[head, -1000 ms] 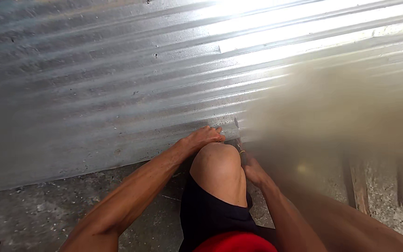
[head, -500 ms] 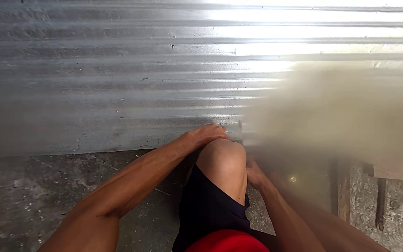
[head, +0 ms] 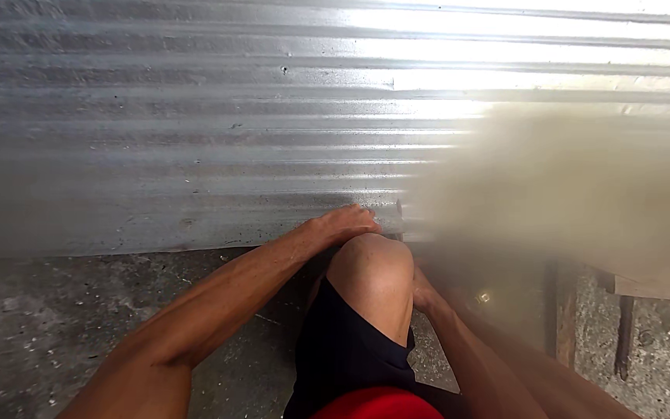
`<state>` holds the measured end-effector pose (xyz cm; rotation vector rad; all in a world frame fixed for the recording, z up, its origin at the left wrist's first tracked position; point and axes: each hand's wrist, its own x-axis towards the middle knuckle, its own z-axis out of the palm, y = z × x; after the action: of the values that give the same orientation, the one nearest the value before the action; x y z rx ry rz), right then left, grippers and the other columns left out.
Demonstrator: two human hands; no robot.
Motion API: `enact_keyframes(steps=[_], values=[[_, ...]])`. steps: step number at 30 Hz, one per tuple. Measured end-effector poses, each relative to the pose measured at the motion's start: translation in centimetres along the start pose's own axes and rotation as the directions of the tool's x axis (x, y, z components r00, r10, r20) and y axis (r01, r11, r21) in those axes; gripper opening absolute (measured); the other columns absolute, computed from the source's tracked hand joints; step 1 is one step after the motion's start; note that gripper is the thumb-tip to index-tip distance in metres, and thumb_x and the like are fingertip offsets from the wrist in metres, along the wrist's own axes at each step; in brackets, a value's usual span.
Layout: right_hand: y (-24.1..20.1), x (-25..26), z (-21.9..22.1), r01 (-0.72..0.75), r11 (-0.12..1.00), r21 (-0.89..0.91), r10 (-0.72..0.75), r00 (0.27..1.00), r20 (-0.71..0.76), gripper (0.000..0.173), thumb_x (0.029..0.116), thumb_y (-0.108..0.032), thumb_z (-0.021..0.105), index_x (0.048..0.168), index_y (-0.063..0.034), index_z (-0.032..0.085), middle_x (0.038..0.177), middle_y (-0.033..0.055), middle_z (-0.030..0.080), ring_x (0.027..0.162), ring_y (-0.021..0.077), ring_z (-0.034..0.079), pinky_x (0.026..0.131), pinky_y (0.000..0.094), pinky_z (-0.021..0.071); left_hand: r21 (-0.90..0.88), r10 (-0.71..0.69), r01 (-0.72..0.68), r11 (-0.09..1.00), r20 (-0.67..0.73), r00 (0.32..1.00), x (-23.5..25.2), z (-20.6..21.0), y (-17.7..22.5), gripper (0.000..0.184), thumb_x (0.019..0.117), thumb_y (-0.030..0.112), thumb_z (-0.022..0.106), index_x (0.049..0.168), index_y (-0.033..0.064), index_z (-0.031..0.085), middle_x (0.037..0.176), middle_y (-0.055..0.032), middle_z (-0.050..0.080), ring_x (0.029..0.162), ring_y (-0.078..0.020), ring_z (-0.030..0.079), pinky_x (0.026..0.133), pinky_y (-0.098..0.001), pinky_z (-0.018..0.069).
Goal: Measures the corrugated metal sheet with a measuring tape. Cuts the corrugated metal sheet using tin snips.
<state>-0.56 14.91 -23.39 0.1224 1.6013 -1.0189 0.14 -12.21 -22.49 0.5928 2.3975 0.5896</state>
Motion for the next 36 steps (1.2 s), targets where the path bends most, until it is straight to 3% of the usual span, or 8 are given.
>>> enact_keyframes(steps=[4, 7, 10, 14, 20, 29, 34, 36], values=[[0.6, 0.4, -0.4, -0.007, 0.997, 0.081, 0.004, 0.999, 0.035, 0.068, 0.0679, -0.003, 0.069, 0.134, -0.0038, 0.052, 0.111, 0.0096, 0.069, 0.098, 0.0138, 0.069, 0.085, 0.0337, 0.0591, -0.008, 0.005, -0.005, 1.000, 0.014, 1.000, 0.0, -0.4, 0.0, 0.012, 0.1023, 0.014, 0.058, 0.102, 0.0106, 0.069, 0.094, -0.0134, 0.067, 0.085, -0.0306, 0.068, 0.072, -0.0459, 0.0535], [-0.3, 0.1, -0.2, -0.036, 0.998, -0.052, 0.034, 0.999, -0.035, 0.062, 0.0757, -0.003, 0.069, 0.135, -0.0044, 0.050, 0.110, 0.0095, 0.066, 0.097, 0.0131, 0.066, 0.086, 0.0331, 0.0564, -0.004, 0.021, -0.021, 1.000, -0.003, 1.000, 0.0, -0.1, -0.3, 0.009, 0.0996, 0.013, 0.062, 0.103, 0.0120, 0.070, 0.094, -0.0119, 0.068, 0.083, -0.0290, 0.068, 0.071, -0.0448, 0.0538], [7.0, 3.4, -1.2, 0.376, 0.913, -0.157, -0.389, 0.919, -0.061, 0.055, 0.0819, -0.020, 0.075, 0.129, 0.0000, 0.053, 0.101, 0.0111, 0.070, 0.087, 0.0141, 0.070, 0.072, 0.0313, 0.0602, -0.007, 0.039, -0.039, 0.999, -0.015, 0.999, 0.1, -0.1, -0.3, 0.008, 0.0980, 0.011, 0.063, 0.101, 0.0117, 0.070, 0.092, -0.0120, 0.067, 0.080, -0.0284, 0.068, 0.068, -0.0445, 0.0542], [5.7, 3.4, -0.2, 0.037, 0.949, -0.315, -0.114, 0.966, -0.231, 0.055, 0.0750, -0.026, 0.077, 0.124, -0.0118, 0.056, 0.095, 0.0051, 0.070, 0.086, 0.0181, 0.069, 0.077, 0.0442, 0.0591, -0.046, 0.030, -0.032, 0.998, -0.033, 0.999, -0.3, -0.3, -0.2, 0.009, 0.0979, 0.009, 0.063, 0.101, 0.0123, 0.071, 0.094, -0.0121, 0.067, 0.080, -0.0285, 0.068, 0.068, -0.0454, 0.0541], [-1.1, -0.4, -0.5, -0.019, 0.929, -0.369, -0.038, 0.989, -0.145, 0.041, 0.0849, -0.012, 0.063, 0.125, -0.0031, 0.060, 0.097, 0.0104, 0.068, 0.086, 0.0192, 0.067, 0.080, 0.0425, 0.0560, -0.083, 0.006, -0.007, 0.997, -0.009, 1.000, -0.7, -1.1, 0.2, 0.013, 0.1026, 0.013, 0.058, 0.103, 0.0120, 0.071, 0.095, -0.0112, 0.068, 0.082, -0.0275, 0.068, 0.071, -0.0445, 0.0534], [-5.4, -1.1, -1.9, -0.104, 0.951, -0.291, 0.086, 0.993, -0.076, 0.022, 0.0839, -0.009, 0.063, 0.106, -0.0062, 0.061, 0.073, 0.0042, 0.062, 0.058, 0.0139, 0.060, 0.057, 0.0345, 0.0519, -0.175, 0.012, -0.019, 0.984, -0.040, 0.999, -0.8, -1.8, -0.7, 0.011, 0.1000, 0.017, 0.062, 0.096, 0.0124, 0.071, 0.087, -0.0066, 0.068, 0.078, -0.0225, 0.066, 0.071, -0.0428, 0.0520], [-2.7, 0.1, -1.6, 0.028, 0.986, -0.167, -0.035, 0.998, -0.043, 0.043, 0.0803, -0.009, 0.065, 0.122, -0.0038, 0.059, 0.091, 0.0075, 0.067, 0.074, 0.0142, 0.065, 0.068, 0.0358, 0.0564, -0.155, -0.001, 0.003, 0.988, 0.011, 1.000, -0.6, -1.9, -0.7, 0.010, 0.1007, 0.016, 0.061, 0.099, 0.0121, 0.071, 0.094, -0.0078, 0.069, 0.081, -0.0240, 0.066, 0.074, -0.0439, 0.0518], [-1.8, 0.4, -1.1, 0.058, 0.997, -0.059, -0.060, 0.998, -0.028, 0.058, 0.0745, -0.007, 0.065, 0.131, -0.0025, 0.056, 0.107, 0.0103, 0.068, 0.093, 0.0147, 0.068, 0.083, 0.0361, 0.0578, -0.156, 0.002, 0.000, 0.988, 0.012, 1.000, -0.6, -2.1, -0.6, 0.011, 0.1006, 0.016, 0.061, 0.097, 0.0117, 0.070, 0.092, -0.0077, 0.068, 0.079, -0.0237, 0.066, 0.072, -0.0437, 0.0515]])
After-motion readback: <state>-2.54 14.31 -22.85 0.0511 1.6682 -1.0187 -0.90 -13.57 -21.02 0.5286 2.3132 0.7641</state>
